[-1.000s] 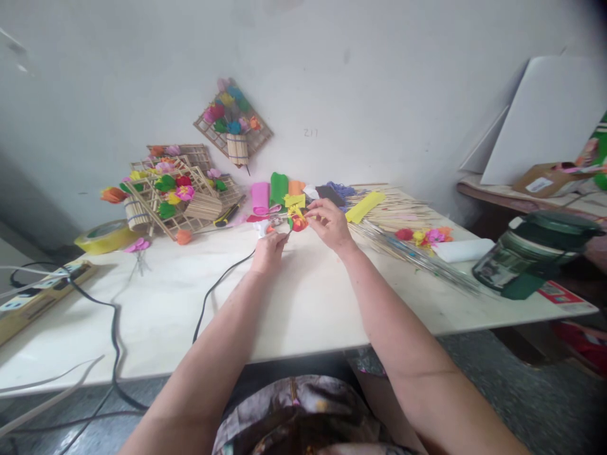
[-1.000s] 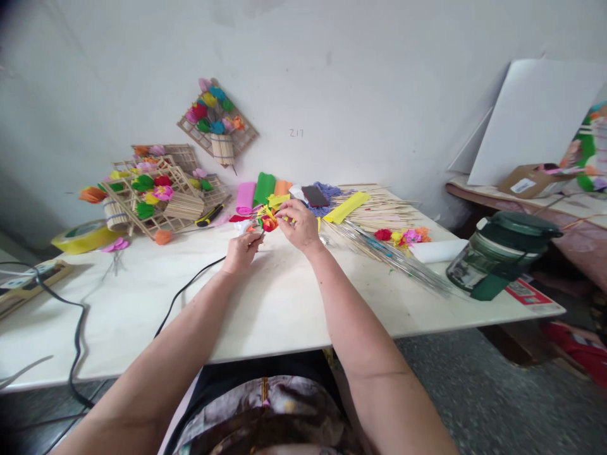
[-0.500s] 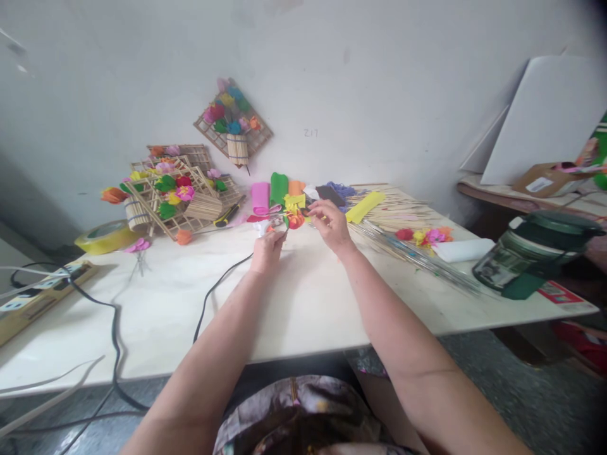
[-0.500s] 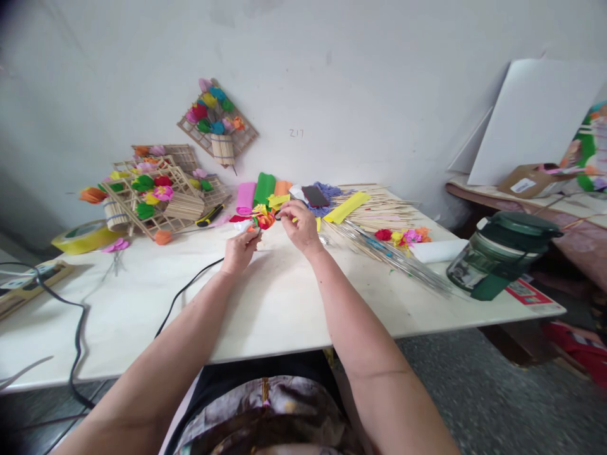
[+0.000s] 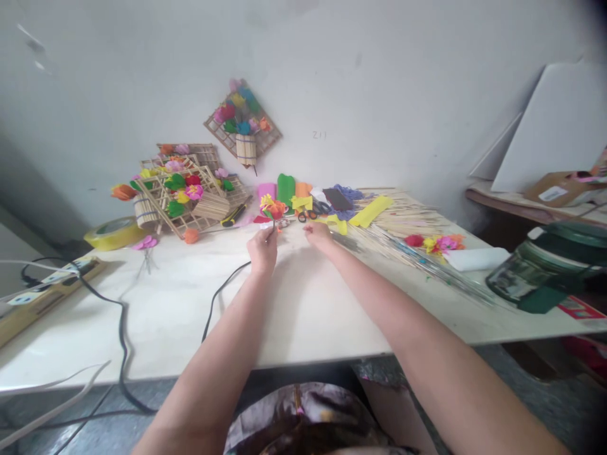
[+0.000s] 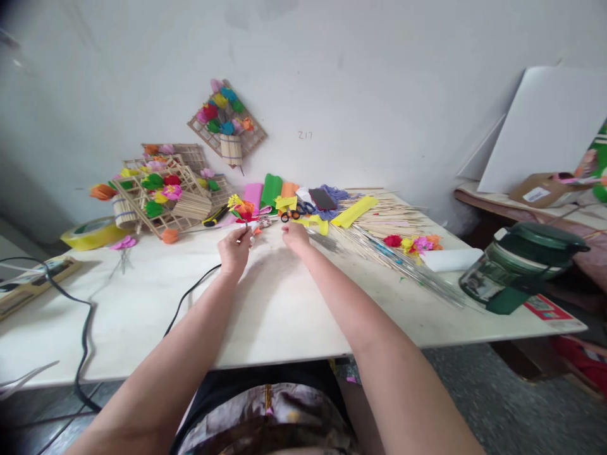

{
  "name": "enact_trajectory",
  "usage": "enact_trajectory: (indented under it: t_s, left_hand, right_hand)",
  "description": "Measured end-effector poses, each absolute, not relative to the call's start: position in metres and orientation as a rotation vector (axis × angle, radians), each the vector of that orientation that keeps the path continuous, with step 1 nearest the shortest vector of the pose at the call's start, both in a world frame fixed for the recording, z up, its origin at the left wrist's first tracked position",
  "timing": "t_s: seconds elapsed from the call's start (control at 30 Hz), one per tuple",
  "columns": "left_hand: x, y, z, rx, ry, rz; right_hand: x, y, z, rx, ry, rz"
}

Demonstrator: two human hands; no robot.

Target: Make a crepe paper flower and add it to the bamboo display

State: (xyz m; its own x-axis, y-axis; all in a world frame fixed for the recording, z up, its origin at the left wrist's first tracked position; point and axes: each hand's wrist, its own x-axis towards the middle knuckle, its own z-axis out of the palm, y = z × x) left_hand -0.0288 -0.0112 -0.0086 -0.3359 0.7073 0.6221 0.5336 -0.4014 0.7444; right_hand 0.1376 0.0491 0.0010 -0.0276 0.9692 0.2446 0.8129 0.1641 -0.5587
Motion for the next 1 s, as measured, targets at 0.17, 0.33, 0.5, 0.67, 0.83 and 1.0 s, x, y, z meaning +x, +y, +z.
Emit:
enact_trajectory:
  t_s: [0.17,0.33,0.5,0.67,0.83,1.0]
  left_hand:
    - [-0.025,-0.011,-0.011,1.729,1.650,1.782]
    - [-0.023,-0.015,-0.010,1.738,1.674,1.748]
    - [-0.022,-0.018,-0.010,1.707,1.735,1.708]
    - [-0.023,-0.015,-0.014,1.698,1.771,1.664]
    - [-0.022,-0.016,-0.015,1.763,1.786,1.624]
    - [-0.020,-0.019,-0.011,1.797,1.780,1.602]
  right_hand:
    - [0.137,0.062,0.016,-1.764,-2.006,0.150]
    - [0.134,0.086,0.025,-1.835,-2.006,0.064]
    - [0.125,0.106,0.028,-1.942,-2.002,0.050]
    - [0.119,0.125,0.025,-2.043,-1.983,0.028]
    - [0.115,0.140,0.023,-2.083,-2.008,0.044]
    - [0.113,0.143,0.033,-2.073,-2.015,0.041]
